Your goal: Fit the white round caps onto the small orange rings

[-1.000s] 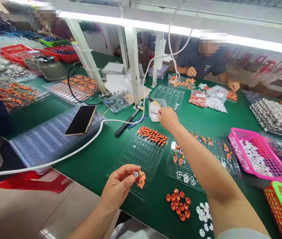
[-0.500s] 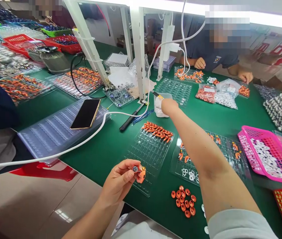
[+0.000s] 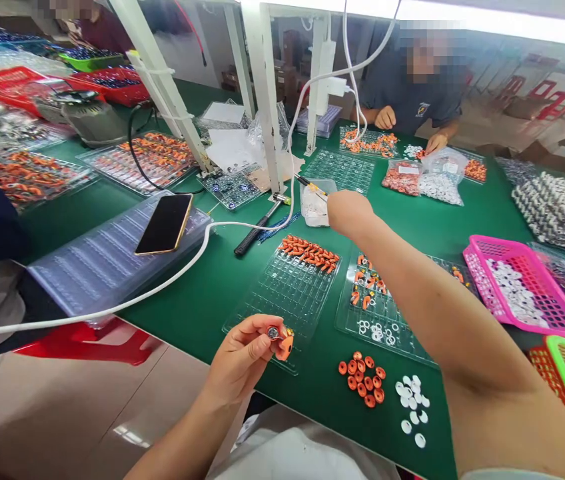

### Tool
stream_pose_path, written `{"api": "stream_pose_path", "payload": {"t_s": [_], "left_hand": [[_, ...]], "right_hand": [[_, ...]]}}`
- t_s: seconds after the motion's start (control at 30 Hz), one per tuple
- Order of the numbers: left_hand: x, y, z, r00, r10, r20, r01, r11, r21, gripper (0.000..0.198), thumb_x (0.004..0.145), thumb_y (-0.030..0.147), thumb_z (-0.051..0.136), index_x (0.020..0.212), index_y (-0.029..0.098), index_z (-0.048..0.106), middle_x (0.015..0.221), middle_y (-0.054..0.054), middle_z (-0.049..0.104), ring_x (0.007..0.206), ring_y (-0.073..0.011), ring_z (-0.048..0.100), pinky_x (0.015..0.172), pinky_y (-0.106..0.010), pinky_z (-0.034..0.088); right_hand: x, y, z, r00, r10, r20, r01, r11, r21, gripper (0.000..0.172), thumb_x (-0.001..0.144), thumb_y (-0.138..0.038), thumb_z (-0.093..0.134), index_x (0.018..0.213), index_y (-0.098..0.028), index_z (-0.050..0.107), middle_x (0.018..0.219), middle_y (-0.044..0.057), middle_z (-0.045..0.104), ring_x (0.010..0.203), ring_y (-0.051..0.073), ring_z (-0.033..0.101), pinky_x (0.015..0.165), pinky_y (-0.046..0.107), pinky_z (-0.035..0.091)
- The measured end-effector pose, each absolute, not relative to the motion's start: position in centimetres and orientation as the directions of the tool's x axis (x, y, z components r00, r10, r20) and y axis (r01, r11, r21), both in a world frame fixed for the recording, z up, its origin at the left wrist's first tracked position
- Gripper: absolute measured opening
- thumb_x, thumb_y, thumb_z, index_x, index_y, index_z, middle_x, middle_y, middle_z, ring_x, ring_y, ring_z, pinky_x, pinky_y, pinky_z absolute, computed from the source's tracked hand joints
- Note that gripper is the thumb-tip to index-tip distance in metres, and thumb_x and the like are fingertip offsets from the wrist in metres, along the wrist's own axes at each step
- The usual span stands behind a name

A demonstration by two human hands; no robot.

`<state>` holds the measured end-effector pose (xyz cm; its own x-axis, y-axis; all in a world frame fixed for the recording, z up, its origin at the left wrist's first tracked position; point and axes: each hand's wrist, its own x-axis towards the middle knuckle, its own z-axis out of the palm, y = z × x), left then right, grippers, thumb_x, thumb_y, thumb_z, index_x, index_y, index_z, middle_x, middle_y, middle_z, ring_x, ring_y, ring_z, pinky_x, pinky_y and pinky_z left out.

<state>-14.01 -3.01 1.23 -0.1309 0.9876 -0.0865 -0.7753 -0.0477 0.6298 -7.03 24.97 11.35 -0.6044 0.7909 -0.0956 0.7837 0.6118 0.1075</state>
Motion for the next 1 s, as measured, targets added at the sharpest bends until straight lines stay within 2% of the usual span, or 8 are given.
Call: {"api": "stream_pose_path", "payload": {"t_s": [0.1, 0.2, 0.27, 0.33, 0.37, 0.47, 0.63, 1.0], "left_hand": [[-13.1, -3.0, 1.1, -0.088, 0.991, -0.105, -0.769, -0.001, 0.639, 0.023, 0.073, 0.030, 0.084, 0.094, 0.021, 0.079, 0.081, -0.004, 0.077, 0.069, -0.0146, 0.070, 0.064, -0.024, 0.056], [-12.0, -2.9, 0.9, -0.022, 0.989, -0.146, -0.742, 0.082, 0.665, 0.023, 0.072, 0.030, 0.085, 0.093, 0.021, 0.080, 0.078, -0.004, 0.077, 0.066, -0.0141, 0.070, 0.064, -0.024, 0.055], [-11.1, -2.8, 0.8, 0.024, 0.985, -0.171, -0.715, 0.136, 0.686, 0.023, 0.072, 0.029, 0.085, 0.093, 0.021, 0.080, 0.078, -0.004, 0.076, 0.066, -0.0136, 0.069, 0.064, -0.024, 0.055], [-10.0, -2.5, 0.7, 0.075, 0.981, -0.181, -0.688, 0.182, 0.703, 0.024, 0.073, 0.030, 0.084, 0.094, 0.020, 0.079, 0.079, -0.004, 0.075, 0.066, -0.0129, 0.068, 0.066, -0.024, 0.054], [-9.4, -2.4, 0.6, 0.102, 0.978, -0.182, -0.676, 0.202, 0.709, 0.024, 0.073, 0.031, 0.084, 0.094, 0.020, 0.079, 0.079, -0.004, 0.074, 0.066, -0.0124, 0.067, 0.066, -0.024, 0.054], [-7.0, -1.9, 0.5, 0.171, 0.969, -0.179, -0.655, 0.247, 0.714, 0.025, 0.075, 0.032, 0.082, 0.096, 0.019, 0.079, 0.081, -0.004, 0.073, 0.066, -0.0116, 0.065, 0.067, -0.025, 0.053], [-3.6, -1.5, 0.4, 0.238, 0.950, -0.200, -0.613, 0.307, 0.728, 0.024, 0.078, 0.032, 0.079, 0.099, 0.019, 0.078, 0.081, -0.005, 0.073, 0.068, -0.0132, 0.065, 0.069, -0.027, 0.052], [-1.3, -1.4, 0.8, 0.242, 0.933, -0.267, -0.507, 0.357, 0.785, 0.026, 0.077, 0.032, 0.080, 0.099, 0.018, 0.078, 0.076, -0.005, 0.073, 0.067, -0.0146, 0.067, 0.067, -0.027, 0.053]], "right_hand": [[-1.8, 21.0, 12.5, -0.557, 0.827, -0.071, 0.823, 0.562, 0.088, 0.005, 0.079, -0.016, 0.062, 0.081, -0.013, 0.064, 0.076, 0.014, 0.068, 0.074, 0.028, 0.068, 0.060, 0.034, 0.048], [4.6, 14.8, 12.9, -0.535, 0.837, 0.119, 0.764, 0.539, -0.354, 0.005, 0.082, -0.017, 0.062, 0.086, -0.020, 0.062, 0.075, 0.003, 0.069, 0.067, 0.020, 0.067, 0.063, 0.032, 0.052], [8.5, 9.8, 12.4, -0.466, 0.869, 0.164, 0.597, 0.446, -0.667, 0.008, 0.085, -0.019, 0.064, 0.092, -0.023, 0.063, 0.083, 0.001, 0.071, 0.071, 0.018, 0.070, 0.065, 0.031, 0.057], [11.5, 5.2, 11.2, -0.424, 0.870, 0.250, 0.333, 0.407, -0.851, 0.015, 0.085, -0.015, 0.065, 0.096, -0.026, 0.065, 0.094, 0.002, 0.071, 0.081, 0.019, 0.071, 0.069, 0.032, 0.061], [12.5, 3.1, 10.4, -0.378, 0.867, 0.324, 0.210, 0.421, -0.883, 0.020, 0.085, -0.012, 0.066, 0.098, -0.027, 0.066, 0.093, 0.002, 0.071, 0.085, 0.020, 0.070, 0.068, 0.033, 0.062], [14.4, -1.2, 7.3, -0.173, 0.912, 0.372, 0.056, 0.386, -0.921, 0.024, 0.088, -0.012, 0.061, 0.108, -0.025, 0.067, 0.096, 0.006, 0.071, 0.090, 0.022, 0.069, 0.067, 0.035, 0.063], [16.1, -3.2, 3.0, -0.063, 0.944, 0.325, -0.033, 0.323, -0.946, 0.028, 0.093, -0.019, 0.055, 0.115, -0.030, 0.066, 0.103, 0.009, 0.071, 0.090, 0.025, 0.069, 0.062, 0.039, 0.063], [18.8, -2.8, 1.6, -0.103, 0.948, 0.301, -0.154, 0.284, -0.946, 0.033, 0.093, -0.011, 0.054, 0.120, -0.027, 0.064, 0.110, 0.009, 0.071, 0.103, 0.024, 0.068, 0.071, 0.039, 0.066]]}}
